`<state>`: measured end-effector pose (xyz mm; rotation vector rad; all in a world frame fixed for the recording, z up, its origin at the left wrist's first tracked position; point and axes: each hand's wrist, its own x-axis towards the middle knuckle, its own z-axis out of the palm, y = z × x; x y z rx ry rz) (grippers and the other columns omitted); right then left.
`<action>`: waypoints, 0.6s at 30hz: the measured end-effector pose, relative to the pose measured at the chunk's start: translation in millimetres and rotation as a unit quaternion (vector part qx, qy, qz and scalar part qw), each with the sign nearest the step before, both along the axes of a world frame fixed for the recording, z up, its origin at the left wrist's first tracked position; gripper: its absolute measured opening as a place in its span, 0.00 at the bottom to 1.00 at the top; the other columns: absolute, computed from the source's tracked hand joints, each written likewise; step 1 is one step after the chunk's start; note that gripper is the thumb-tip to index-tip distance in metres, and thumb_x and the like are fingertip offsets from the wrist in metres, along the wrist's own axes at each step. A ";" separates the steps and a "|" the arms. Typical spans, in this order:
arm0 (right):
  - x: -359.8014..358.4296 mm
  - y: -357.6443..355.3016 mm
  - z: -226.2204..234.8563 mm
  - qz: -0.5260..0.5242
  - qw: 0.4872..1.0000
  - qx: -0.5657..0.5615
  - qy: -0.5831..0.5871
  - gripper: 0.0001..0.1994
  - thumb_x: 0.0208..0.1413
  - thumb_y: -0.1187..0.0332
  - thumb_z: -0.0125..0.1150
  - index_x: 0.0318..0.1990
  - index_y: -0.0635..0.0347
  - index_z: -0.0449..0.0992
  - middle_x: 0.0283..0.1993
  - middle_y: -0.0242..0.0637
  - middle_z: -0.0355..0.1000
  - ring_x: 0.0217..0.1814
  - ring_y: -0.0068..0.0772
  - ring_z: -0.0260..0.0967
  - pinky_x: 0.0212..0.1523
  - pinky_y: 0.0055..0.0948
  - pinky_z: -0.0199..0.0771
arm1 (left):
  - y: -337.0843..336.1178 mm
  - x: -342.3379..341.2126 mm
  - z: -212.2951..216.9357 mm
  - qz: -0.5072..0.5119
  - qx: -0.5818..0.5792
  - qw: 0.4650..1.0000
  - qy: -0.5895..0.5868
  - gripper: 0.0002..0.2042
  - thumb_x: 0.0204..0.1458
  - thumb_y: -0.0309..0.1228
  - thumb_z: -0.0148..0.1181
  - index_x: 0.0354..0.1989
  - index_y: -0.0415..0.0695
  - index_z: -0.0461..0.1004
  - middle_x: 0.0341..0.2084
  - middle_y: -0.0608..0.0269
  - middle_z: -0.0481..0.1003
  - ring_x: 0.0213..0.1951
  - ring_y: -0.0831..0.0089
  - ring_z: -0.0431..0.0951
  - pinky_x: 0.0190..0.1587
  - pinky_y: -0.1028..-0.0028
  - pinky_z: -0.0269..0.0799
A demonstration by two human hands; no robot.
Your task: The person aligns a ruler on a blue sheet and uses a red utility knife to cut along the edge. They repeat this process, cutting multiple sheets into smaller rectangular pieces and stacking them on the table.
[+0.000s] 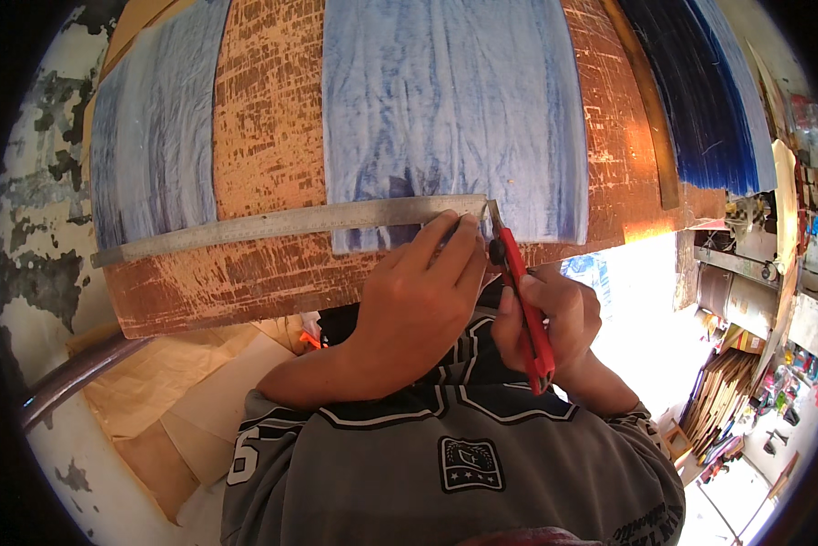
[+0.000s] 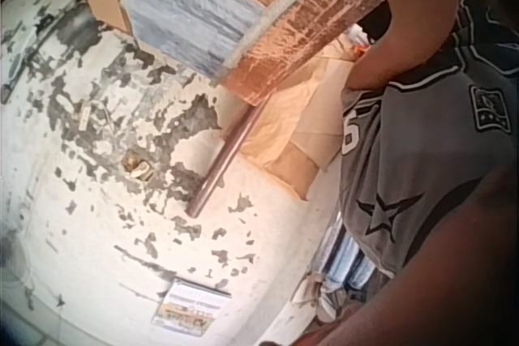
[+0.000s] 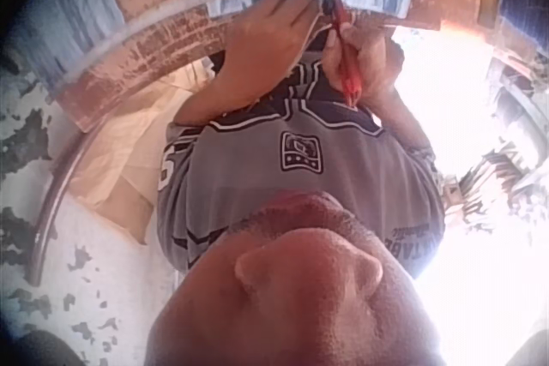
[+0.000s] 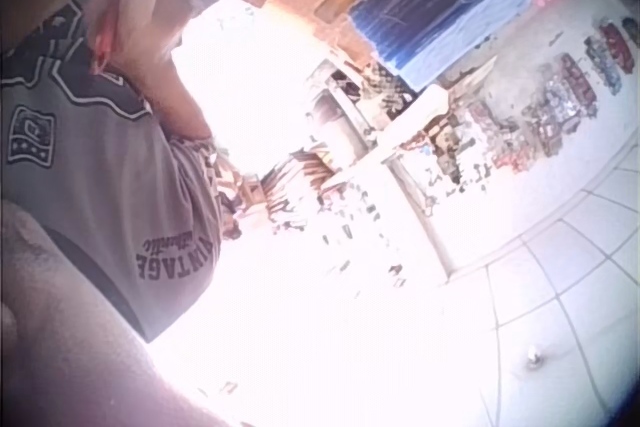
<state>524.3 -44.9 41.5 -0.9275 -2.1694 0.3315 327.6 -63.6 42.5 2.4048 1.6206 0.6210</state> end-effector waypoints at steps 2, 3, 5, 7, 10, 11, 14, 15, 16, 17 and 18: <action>-1.2 -0.4 -8.8 0.010 0.999 0.026 0.031 0.19 0.53 0.81 0.68 0.52 0.64 0.72 0.22 0.33 0.66 0.16 0.34 0.68 0.17 0.35 0.64 | 0.2 -0.7 -1.1 -0.003 0.003 1.000 -0.001 0.20 0.51 0.32 0.75 0.52 0.37 0.83 0.57 0.55 0.82 0.61 0.58 0.83 0.52 0.63 0.84; -1.4 -1.2 -11.8 0.010 0.999 0.031 0.032 0.19 0.53 0.81 0.69 0.52 0.65 0.71 0.22 0.32 0.65 0.16 0.34 0.68 0.16 0.35 0.63 | 0.4 -1.1 -1.5 -0.002 0.004 1.000 -0.002 0.20 0.51 0.32 0.75 0.52 0.37 0.83 0.57 0.56 0.82 0.61 0.59 0.83 0.52 0.63 0.85; -1.6 -3.0 -15.4 0.010 0.999 0.041 0.034 0.21 0.52 0.81 0.69 0.53 0.65 0.71 0.22 0.31 0.63 0.16 0.33 0.66 0.16 0.34 0.62 | 1.1 -1.7 -3.1 -0.004 0.017 1.000 -0.001 0.18 0.52 0.32 0.72 0.50 0.37 0.83 0.55 0.56 0.82 0.60 0.60 0.83 0.48 0.66 0.85; -1.4 -3.4 -14.9 0.011 0.999 0.042 0.030 0.21 0.52 0.81 0.69 0.54 0.66 0.71 0.22 0.31 0.64 0.16 0.33 0.66 0.16 0.34 0.62 | 2.7 -2.0 -5.4 -0.009 0.043 0.999 0.005 0.15 0.54 0.32 0.67 0.47 0.36 0.84 0.52 0.57 0.80 0.60 0.62 0.83 0.42 0.70 0.86; -0.4 -6.5 -16.6 0.014 0.999 0.037 0.031 0.23 0.52 0.81 0.69 0.55 0.67 0.71 0.22 0.31 0.64 0.16 0.32 0.66 0.16 0.34 0.62 | 2.7 -2.7 -6.2 -0.009 0.048 0.999 0.011 0.15 0.54 0.31 0.67 0.47 0.36 0.84 0.52 0.57 0.80 0.60 0.63 0.83 0.41 0.71 0.86; 0.1 -7.9 -18.0 0.016 0.999 0.034 0.032 0.23 0.52 0.81 0.70 0.56 0.67 0.71 0.22 0.31 0.64 0.16 0.32 0.66 0.16 0.34 0.62 | 2.3 -2.6 -5.4 -0.006 0.039 0.999 0.011 0.16 0.53 0.31 0.69 0.48 0.37 0.84 0.53 0.57 0.82 0.60 0.63 0.84 0.43 0.69 0.86; 0.9 -10.6 -21.1 0.020 0.999 0.031 0.038 0.24 0.51 0.81 0.70 0.56 0.66 0.70 0.22 0.31 0.64 0.16 0.32 0.66 0.16 0.34 0.62 | 0.5 -2.4 -2.9 0.000 0.022 1.000 0.012 0.18 0.53 0.32 0.73 0.51 0.39 0.84 0.56 0.58 0.84 0.60 0.62 0.84 0.48 0.67 0.86; 1.5 -11.1 -21.8 0.020 0.999 0.029 0.037 0.24 0.51 0.81 0.70 0.56 0.66 0.70 0.22 0.31 0.64 0.16 0.32 0.66 0.16 0.34 0.62 | 0.4 -2.5 -2.7 0.000 0.022 1.000 0.012 0.18 0.53 0.31 0.73 0.51 0.39 0.84 0.56 0.58 0.84 0.60 0.62 0.84 0.48 0.67 0.86; 2.5 -11.4 -22.4 0.020 0.999 0.027 0.036 0.24 0.51 0.80 0.70 0.56 0.66 0.70 0.22 0.30 0.64 0.16 0.32 0.67 0.16 0.34 0.62 | 0.2 -2.6 -2.6 0.000 0.021 1.000 0.012 0.18 0.53 0.31 0.72 0.51 0.39 0.84 0.56 0.58 0.84 0.60 0.62 0.84 0.48 0.67 0.86; 3.4 -11.9 -22.6 0.021 0.999 0.025 0.035 0.24 0.51 0.80 0.70 0.57 0.66 0.70 0.22 0.30 0.64 0.16 0.32 0.67 0.16 0.34 0.62 | -0.1 -2.6 -2.9 0.001 0.021 1.000 0.010 0.18 0.53 0.31 0.72 0.51 0.39 0.84 0.56 0.58 0.84 0.60 0.63 0.84 0.47 0.67 0.86; 4.0 -12.9 -22.0 0.022 0.999 0.021 0.033 0.24 0.51 0.80 0.71 0.56 0.66 0.70 0.22 0.30 0.64 0.16 0.32 0.67 0.16 0.34 0.62 | -0.2 -2.6 -3.1 0.001 0.021 1.000 0.009 0.18 0.53 0.31 0.72 0.51 0.39 0.84 0.56 0.58 0.84 0.60 0.63 0.84 0.47 0.67 0.86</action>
